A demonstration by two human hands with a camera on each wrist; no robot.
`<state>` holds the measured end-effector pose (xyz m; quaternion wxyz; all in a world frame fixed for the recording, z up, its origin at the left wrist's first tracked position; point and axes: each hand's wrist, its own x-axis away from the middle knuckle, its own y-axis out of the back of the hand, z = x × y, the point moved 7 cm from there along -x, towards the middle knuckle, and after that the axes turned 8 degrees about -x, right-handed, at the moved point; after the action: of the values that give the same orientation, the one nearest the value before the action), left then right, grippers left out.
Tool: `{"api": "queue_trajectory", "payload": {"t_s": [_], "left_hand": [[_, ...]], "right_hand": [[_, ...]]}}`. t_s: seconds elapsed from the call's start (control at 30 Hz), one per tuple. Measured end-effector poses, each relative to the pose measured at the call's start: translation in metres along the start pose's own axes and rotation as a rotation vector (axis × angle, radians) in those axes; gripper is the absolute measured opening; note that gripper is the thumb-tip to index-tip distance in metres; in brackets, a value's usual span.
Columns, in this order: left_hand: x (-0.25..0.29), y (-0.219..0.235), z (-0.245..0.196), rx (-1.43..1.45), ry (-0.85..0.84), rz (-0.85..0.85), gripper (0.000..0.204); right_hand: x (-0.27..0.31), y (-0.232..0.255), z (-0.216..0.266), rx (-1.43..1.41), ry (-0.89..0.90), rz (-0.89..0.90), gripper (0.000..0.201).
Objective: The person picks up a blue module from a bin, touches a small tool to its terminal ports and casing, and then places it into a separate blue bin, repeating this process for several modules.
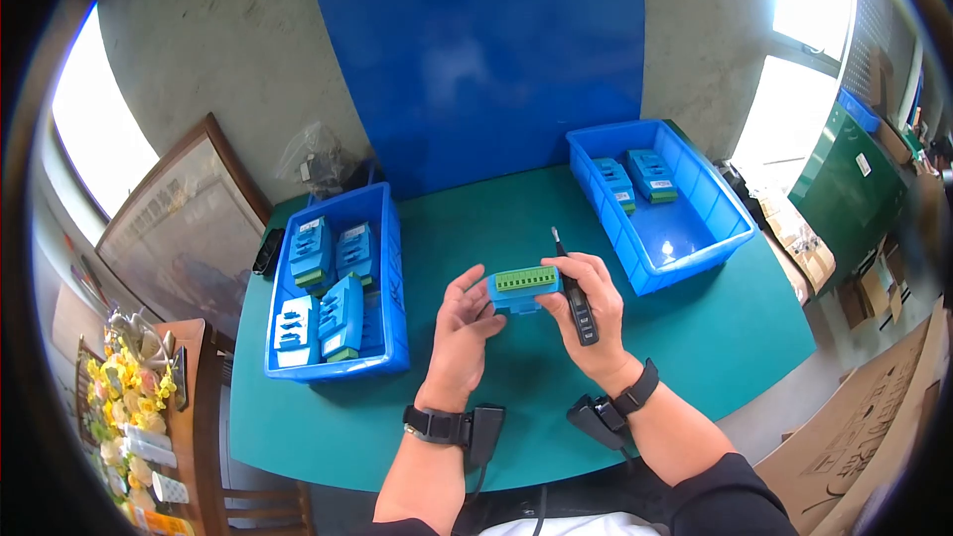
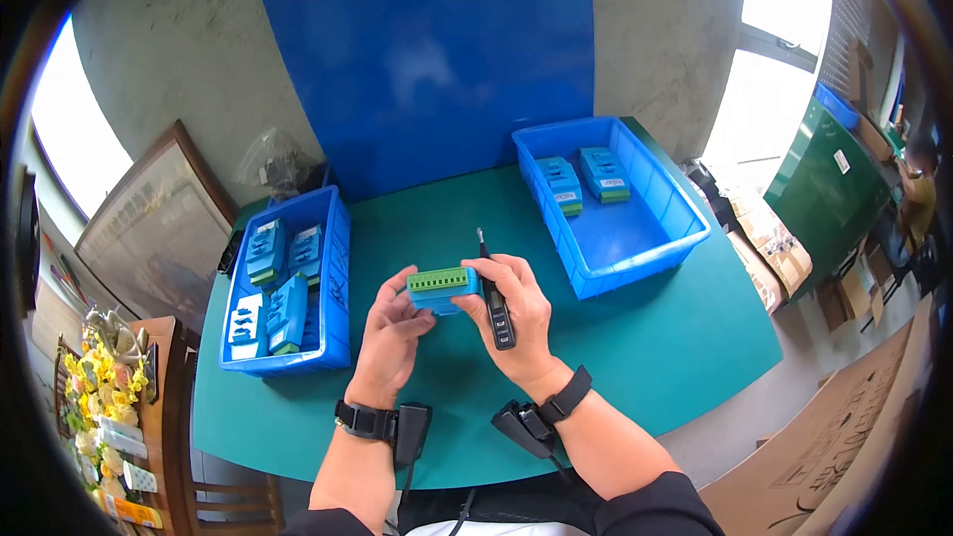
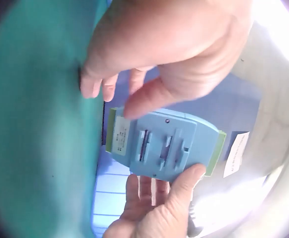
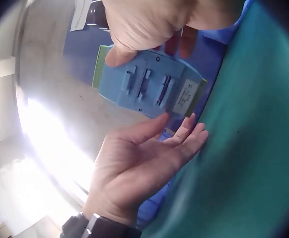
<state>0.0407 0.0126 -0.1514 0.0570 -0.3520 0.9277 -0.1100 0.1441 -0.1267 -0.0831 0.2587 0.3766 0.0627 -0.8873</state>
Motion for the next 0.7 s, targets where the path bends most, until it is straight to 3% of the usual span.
{"api": "queue_trajectory", "payload": {"t_s": [0.1, 0.2, 0.3, 0.4, 0.47, 0.6, 0.7], "left_hand": [[0.004, -0.003, 0.008, 0.226, 0.224, 0.0, 0.034], [0.009, -0.022, -0.006, 0.366, 0.302, 0.146, 0.036], [0.005, -0.018, 0.001, 0.47, 0.303, 0.139, 0.038], [0.003, -0.019, -0.01, 0.562, 0.169, 0.12, 0.035], [-0.002, -0.009, -0.006, 0.532, 0.086, 0.053, 0.034], [-0.008, 0.003, -0.002, 0.514, -0.008, -0.026, 0.037], [-0.006, 0.003, -0.002, 0.467, -0.026, -0.07, 0.065]], "right_hand": [[0.001, 0.004, -0.007, 0.085, -0.01, -0.06, 0.039], [0.0, 0.001, -0.003, 0.114, 0.058, 0.013, 0.041], [0.004, -0.009, -0.001, 0.103, 0.154, 0.131, 0.043], [0.0, -0.001, 0.004, -0.021, 0.14, 0.056, 0.041], [0.004, 0.004, -0.012, -0.292, -0.08, -0.042, 0.034], [0.009, 0.003, -0.012, -0.446, -0.221, 0.062, 0.022], [0.014, -0.008, -0.012, -0.498, -0.301, 0.131, 0.02]]}}
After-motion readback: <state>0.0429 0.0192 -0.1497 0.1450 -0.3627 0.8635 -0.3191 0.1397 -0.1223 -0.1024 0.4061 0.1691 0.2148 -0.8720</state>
